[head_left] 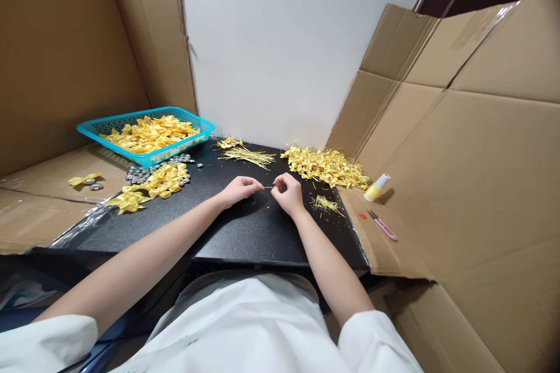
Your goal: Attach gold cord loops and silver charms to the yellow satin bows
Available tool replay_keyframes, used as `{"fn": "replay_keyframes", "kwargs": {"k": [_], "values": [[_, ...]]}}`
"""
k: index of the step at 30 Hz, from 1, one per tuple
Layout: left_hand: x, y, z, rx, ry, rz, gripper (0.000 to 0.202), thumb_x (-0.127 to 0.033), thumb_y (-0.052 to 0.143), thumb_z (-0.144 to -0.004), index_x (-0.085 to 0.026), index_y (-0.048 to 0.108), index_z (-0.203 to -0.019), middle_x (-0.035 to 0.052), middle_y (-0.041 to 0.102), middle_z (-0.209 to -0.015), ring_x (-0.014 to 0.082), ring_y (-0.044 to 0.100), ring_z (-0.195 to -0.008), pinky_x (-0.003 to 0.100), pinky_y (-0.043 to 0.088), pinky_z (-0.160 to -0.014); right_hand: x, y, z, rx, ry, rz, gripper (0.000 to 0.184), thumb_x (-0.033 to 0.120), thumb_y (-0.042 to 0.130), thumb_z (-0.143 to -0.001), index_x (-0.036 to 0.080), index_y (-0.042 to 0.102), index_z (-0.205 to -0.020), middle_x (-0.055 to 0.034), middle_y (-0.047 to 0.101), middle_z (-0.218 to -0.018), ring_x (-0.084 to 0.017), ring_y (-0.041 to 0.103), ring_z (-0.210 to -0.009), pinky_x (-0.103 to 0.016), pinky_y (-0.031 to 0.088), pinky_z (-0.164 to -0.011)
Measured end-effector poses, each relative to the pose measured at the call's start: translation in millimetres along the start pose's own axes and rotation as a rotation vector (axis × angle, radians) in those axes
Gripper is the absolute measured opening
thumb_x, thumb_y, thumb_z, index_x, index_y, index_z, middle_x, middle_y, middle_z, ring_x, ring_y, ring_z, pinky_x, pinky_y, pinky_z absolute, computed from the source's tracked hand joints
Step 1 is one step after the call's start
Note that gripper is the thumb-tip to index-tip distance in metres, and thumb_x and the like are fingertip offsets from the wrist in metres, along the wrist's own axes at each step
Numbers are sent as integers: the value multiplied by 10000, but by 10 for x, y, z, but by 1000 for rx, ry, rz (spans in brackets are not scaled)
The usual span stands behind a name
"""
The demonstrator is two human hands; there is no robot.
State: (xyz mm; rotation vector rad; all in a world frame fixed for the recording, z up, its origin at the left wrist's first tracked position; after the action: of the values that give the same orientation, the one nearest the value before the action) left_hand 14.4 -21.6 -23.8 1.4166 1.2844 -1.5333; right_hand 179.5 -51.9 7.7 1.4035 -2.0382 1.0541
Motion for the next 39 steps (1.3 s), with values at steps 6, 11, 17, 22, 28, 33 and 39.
{"fn": "replay_keyframes", "kwargs": {"k": [6, 11, 17, 22, 28, 33, 39], "values": [[-23, -24, -7, -25, 39, -6, 269, -408, 647, -670, -140, 669, -690, -27, 526, -516, 90, 421, -460, 217, 330, -468, -232, -4, -56, 5, 198, -179, 83, 244, 598, -626, 213, 539, -674, 34, 556, -621, -129, 523, -553, -272, 461, -573], [-122, -98, 8, -74, 158, -31, 339, -394, 668, -668, -161, 688, -913, 73, 706, -989, 209, 616, -904, 308, 488, -782, -320, 92, -54, 85, 319, -328, 191, 304, 682, -582, 209, 530, -649, 40, 589, -605, -128, 575, -542, -281, 508, -584], [-168, 47, 83, 26, 221, -59, 416, -447, 734, -651, -156, 666, -939, 89, 709, -1013, 236, 648, -946, 372, 510, -867, -337, 118, -25, 121, 405, -428, 279, 359, 750, -543, 205, 545, -654, 47, 599, -590, -120, 572, -527, -280, 514, -589], [-133, 173, 111, 95, 226, -106, 369, -471, 706, -696, -146, 643, -861, 56, 703, -832, 183, 650, -756, 318, 520, -746, -321, 142, 3, 154, 447, -475, 283, 335, 763, -523, 200, 554, -659, 49, 603, -596, -113, 566, -529, -274, 505, -595], [-115, 188, 114, 92, 252, -190, 310, -452, 677, -731, -151, 615, -777, -9, 596, -632, 123, 515, -567, 234, 404, -556, -323, 167, 16, 169, 466, -498, 302, 320, 789, -506, 195, 556, -652, 53, 605, -597, -102, 553, -521, -267, 498, -590], [-137, 172, 124, 62, 262, -244, 298, -444, 644, -746, -147, 635, -729, -47, 473, -542, 93, 379, -506, 213, 277, -496, -336, 192, 22, 176, 484, -502, 327, 343, 803, -491, 192, 565, -656, 46, 613, -604, -103, 563, -530, -271, 508, -597], [-140, 157, 113, 40, 246, -239, 307, -454, 628, -738, -148, 642, -739, -37, 482, -559, 99, 372, -517, 216, 280, -498, -400, 122, -22, 126, 489, -475, 300, 446, 714, -606, 192, 586, -701, 13, 640, -638, -95, 564, -520, -260, 505, -580]]}}
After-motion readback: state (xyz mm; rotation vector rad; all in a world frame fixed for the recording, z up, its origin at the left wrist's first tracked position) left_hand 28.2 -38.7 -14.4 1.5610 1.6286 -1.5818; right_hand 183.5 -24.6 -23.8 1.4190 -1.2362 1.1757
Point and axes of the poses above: each hand's wrist, its own z-axis away from the middle knuckle, its own y-axis out of the palm, x = y × z, the point moved 5 cm from there along -z, towards the middle knuckle
